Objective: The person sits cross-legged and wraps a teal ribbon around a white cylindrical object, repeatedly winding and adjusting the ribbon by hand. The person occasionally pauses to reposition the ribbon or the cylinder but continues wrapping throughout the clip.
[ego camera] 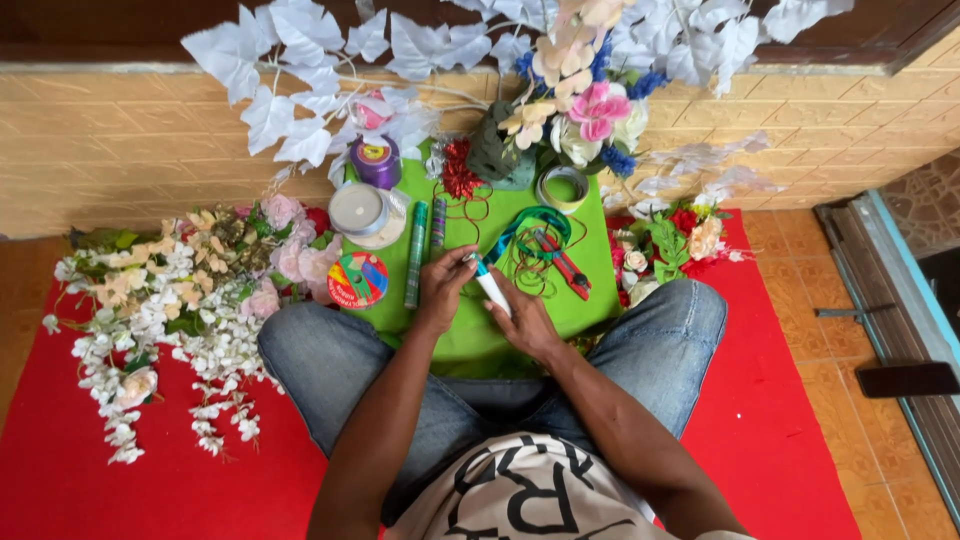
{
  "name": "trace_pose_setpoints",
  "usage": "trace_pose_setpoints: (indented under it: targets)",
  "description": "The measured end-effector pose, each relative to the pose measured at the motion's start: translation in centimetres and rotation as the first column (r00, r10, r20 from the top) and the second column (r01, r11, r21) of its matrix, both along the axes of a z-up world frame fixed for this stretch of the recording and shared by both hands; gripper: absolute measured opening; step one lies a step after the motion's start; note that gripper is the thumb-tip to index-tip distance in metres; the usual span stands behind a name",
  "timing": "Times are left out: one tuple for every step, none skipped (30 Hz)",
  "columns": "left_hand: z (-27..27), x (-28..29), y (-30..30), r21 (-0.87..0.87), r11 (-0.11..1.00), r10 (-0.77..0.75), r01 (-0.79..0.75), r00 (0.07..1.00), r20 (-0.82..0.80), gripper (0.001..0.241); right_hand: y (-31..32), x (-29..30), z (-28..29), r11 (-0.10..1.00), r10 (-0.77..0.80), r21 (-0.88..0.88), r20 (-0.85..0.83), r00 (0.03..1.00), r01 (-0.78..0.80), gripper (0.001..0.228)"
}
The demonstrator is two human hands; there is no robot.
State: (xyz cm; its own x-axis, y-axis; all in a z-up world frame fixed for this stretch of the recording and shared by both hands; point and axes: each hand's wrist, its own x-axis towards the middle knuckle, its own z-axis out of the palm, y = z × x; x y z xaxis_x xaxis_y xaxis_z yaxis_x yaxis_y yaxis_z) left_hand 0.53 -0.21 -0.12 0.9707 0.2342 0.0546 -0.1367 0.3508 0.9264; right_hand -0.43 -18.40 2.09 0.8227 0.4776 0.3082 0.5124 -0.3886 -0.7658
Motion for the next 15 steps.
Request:
trace_pose_setpoints:
  targets:
    - [0.0,-0.1,-0.1,-0.002,1.000,0.003,-0.003,1.000,-0.023,0.034,-0.2,0.1,0.0,1.000,0.003,-0.002,-0.023,1.000,-0.003,0.057]
    - [0.0,-0.1,0.0,-0.006,0.999,-0.035,0.035,0.999,0.017,0.037,-0.3,0.2,-0.1,1.000,0.002,0.006,-0.001,1.000,-0.002,0.057]
    - [0.0,0.0,0.0,-0.009,0.997,-0.073,0.074,0.996,0.057,0.040,-0.4,0.4,-0.2,1.000,0.001,0.013,0.021,1.000,-0.001,0.057]
    - [-0.1,-0.1,0.0,-0.013,0.997,-0.071,0.072,0.997,0.033,0.040,-0.3,0.3,-0.1,1.000,0.003,0.011,-0.004,1.000,-0.002,0.057]
    - [-0.3,-0.2,0.1,-0.034,0.995,-0.088,0.090,0.994,0.059,0.043,-0.2,0.2,0.1,1.000,-0.001,0.020,0.003,1.000,0.001,0.056]
    - [-0.4,0.2,0.0,-0.054,0.992,-0.105,0.111,0.990,0.093,0.045,-0.3,0.4,0.4,1.000,-0.006,0.028,0.017,1.000,0.006,0.055]
    - [-0.3,0.1,0.0,-0.059,0.992,-0.106,0.110,0.992,0.075,0.045,-0.2,0.4,0.8,1.000,-0.007,0.024,-0.001,1.000,0.007,0.055]
    - [-0.3,0.0,-0.1,-0.065,0.990,-0.119,0.125,0.989,0.088,0.046,-0.1,0.2,1.2,1.000,-0.005,0.029,0.012,1.000,0.004,0.055]
    - [-0.2,-0.1,-0.1,-0.070,0.988,-0.132,0.139,0.986,0.101,0.047,-0.1,0.1,1.5,0.999,-0.002,0.033,0.026,1.000,0.002,0.054]
    - [-0.2,-0.3,-0.1,-0.077,0.987,-0.134,0.141,0.987,0.086,0.047,-0.1,0.1,1.0,1.000,-0.005,0.029,0.011,1.000,0.005,0.054]
    - [-0.2,-0.6,0.0,-0.075,0.984,-0.153,0.160,0.984,0.095,0.048,-0.2,0.0,0.6,0.999,-0.004,0.038,0.018,1.000,0.003,0.055]
    - [0.2,-0.2,0.2,-0.067,0.981,-0.172,0.180,0.979,0.114,0.050,0.0,0.5,0.3,0.999,-0.003,0.051,0.037,0.999,0.001,0.056]
    - [0.2,-0.2,0.2,-0.068,0.981,-0.174,0.182,0.978,0.111,0.050,0.0,0.5,0.1,0.999,-0.005,0.051,0.033,0.999,0.004,0.056]
    - [0.3,-0.3,0.2,-0.077,0.981,-0.170,0.179,0.979,0.117,0.050,-0.1,0.6,-0.2,0.998,-0.003,0.059,0.034,0.999,0.001,0.057]
    - [0.4,-0.4,0.2,-0.086,0.981,-0.165,0.176,0.979,0.123,0.050,-0.2,0.6,-0.4,0.998,-0.001,0.068,0.034,0.999,-0.002,0.057]
